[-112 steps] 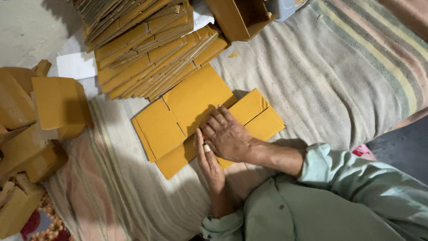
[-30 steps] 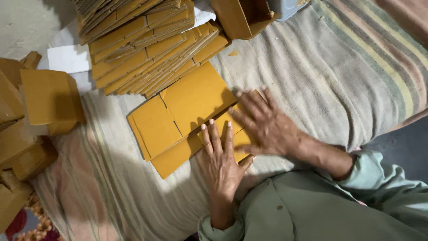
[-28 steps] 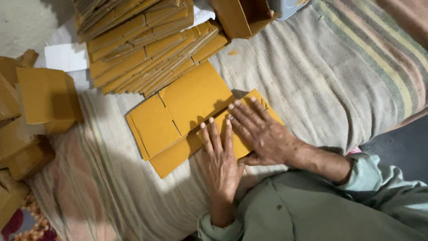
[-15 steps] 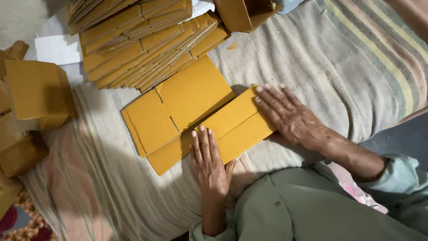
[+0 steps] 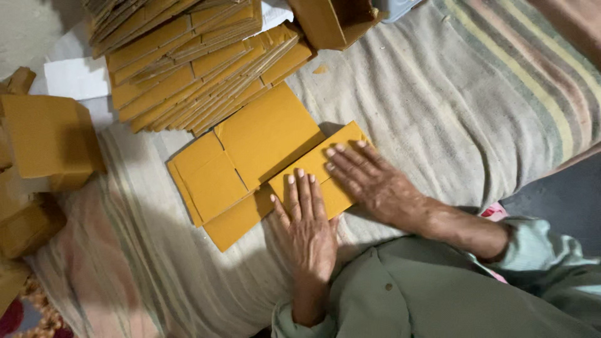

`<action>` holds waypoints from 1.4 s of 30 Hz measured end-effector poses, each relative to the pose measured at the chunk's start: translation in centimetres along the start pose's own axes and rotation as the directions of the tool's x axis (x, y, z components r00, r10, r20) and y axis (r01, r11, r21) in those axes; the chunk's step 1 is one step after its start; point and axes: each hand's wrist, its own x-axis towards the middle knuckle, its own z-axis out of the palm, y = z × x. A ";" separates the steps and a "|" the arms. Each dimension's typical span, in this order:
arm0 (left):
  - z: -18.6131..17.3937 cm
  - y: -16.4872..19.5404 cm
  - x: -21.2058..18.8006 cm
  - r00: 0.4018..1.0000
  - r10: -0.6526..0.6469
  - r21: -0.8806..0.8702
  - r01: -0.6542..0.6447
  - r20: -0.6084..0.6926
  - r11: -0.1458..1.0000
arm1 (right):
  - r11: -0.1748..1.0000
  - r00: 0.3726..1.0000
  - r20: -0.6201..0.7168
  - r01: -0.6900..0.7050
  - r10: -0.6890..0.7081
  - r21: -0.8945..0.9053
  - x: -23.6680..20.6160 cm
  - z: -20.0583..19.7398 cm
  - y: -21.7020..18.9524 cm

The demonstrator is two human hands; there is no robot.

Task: The person folds flat yellow paperboard blanks into small boxes, pressing the creases and tucking the flaps to form each box, then sets finished boxes onto a growing pile beside them. They repeat this folding cycle one blank at a time across the episode.

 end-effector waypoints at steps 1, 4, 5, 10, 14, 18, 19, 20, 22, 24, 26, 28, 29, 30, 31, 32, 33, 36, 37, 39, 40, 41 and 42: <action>0.1 -0.4 -0.5 1.000 -0.012 0.008 0.012 -0.005 1.000 | 0.993 0.999 -0.027 -0.030 0.033 0.110 -0.4 0.0 0.5; 0.0 -1.3 -1.6 0.999 -0.036 -0.065 0.035 -0.018 0.997 | 0.940 0.988 -0.087 -0.090 0.125 0.330 -1.6 -0.5 1.6; -0.1 -1.4 -1.7 0.999 -0.041 -0.104 0.039 -0.021 0.994 | 0.934 0.984 -0.107 -0.099 0.143 0.343 -1.8 -0.6 1.5; -0.3 -0.6 1.2 0.994 -0.066 -0.032 0.063 -0.089 0.998 | 0.951 0.975 -0.169 -0.089 0.144 0.297 1.1 0.2 -0.8; -0.2 -0.6 3.5 0.988 -0.133 -0.069 0.128 -0.084 0.989 | 0.959 0.975 -0.158 -0.114 0.158 0.259 3.5 1.4 -1.2; -0.4 -1.4 2.6 0.969 -0.150 -0.148 0.122 -0.196 0.981 | 0.941 0.963 -0.132 -0.189 0.233 0.280 2.9 1.7 1.6; -0.5 -1.6 2.4 0.963 -0.187 -0.156 0.158 -0.195 0.975 | 0.933 0.949 -0.139 -0.241 0.285 0.265 2.5 1.6 2.1; -0.5 -1.7 2.3 0.955 -0.223 -0.169 0.191 -0.195 0.967 | 0.923 0.930 -0.146 -0.295 0.336 0.245 2.1 1.4 2.6; -0.5 -1.5 2.6 0.954 -0.245 -0.089 0.232 -0.175 0.969 | 0.927 0.916 -0.163 -0.343 0.366 0.152 2.1 1.2 2.7; -0.3 -0.8 3.3 0.960 -0.233 -0.040 0.229 -0.159 0.973 | 0.941 0.930 -0.155 -0.338 0.334 0.002 2.7 1.3 1.6; 0.1 0.0 4.7 0.966 -0.188 -0.021 0.188 -0.179 0.982 | 0.968 0.969 -0.015 -0.247 0.248 0.038 4.0 1.6 0.0; 0.1 -0.1 5.1 0.975 -0.168 0.009 0.171 -0.146 0.985 | 0.973 0.978 0.009 -0.206 0.207 0.101 4.9 2.0 -0.3; 0.2 -0.3 5.0 0.980 -0.158 0.023 0.162 -0.121 0.987 | 0.967 0.976 -0.026 -0.208 0.214 0.149 5.0 2.2 -0.1; 0.3 -0.7 4.6 0.975 -0.180 -0.030 0.178 -0.133 0.984 | 0.958 0.973 -0.060 -0.207 0.222 0.199 5.1 2.5 0.3; 0.3 -1.2 4.0 0.969 -0.204 -0.082 0.194 -0.141 0.978 | 0.941 0.958 -0.016 -0.276 0.285 0.198 4.8 2.6 0.8; 0.5 -1.8 3.4 0.962 -0.228 -0.135 0.208 -0.149 0.969 | 0.919 0.938 0.027 -0.345 0.346 0.190 4.3 2.7 1.7; 0.9 -2.1 2.9 0.947 -0.282 -0.242 0.241 -0.154 0.940 | 0.895 0.911 0.066 -0.412 0.407 0.174 3.6 2.7 2.7; 2.2 -3.1 0.8 0.912 -0.376 -0.545 0.235 -0.161 0.805 | 0.713 0.863 0.007 -0.422 0.505 0.560 1.1 2.1 4.4; 2.7 -3.1 0.1 0.915 -0.357 -0.638 0.162 -0.189 0.753 | 0.694 0.866 0.003 -0.403 0.501 0.596 0.3 1.8 4.7; 3.9 -3.1 -1.1 0.916 -0.330 -0.747 0.053 -0.228 0.663 | 0.660 0.886 -0.010 -0.338 0.464 0.671 -0.9 1.3 4.3; 4.3 -3.0 -1.6 0.916 -0.319 -0.769 0.020 -0.241 0.639 | 0.529 0.869 0.044 -0.339 0.493 0.778 -1.2 1.2 3.7; 4.8 -3.2 -2.2 0.916 -0.308 -0.788 -0.014 -0.257 0.616 | 0.382 0.855 0.109 -0.336 0.507 0.861 -1.6 1.3 3.1; 5.2 -3.6 -2.6 0.909 -0.304 -0.829 -0.075 -0.285 0.555 | 0.224 0.837 0.187 -0.341 0.513 0.913 -1.9 1.4 2.5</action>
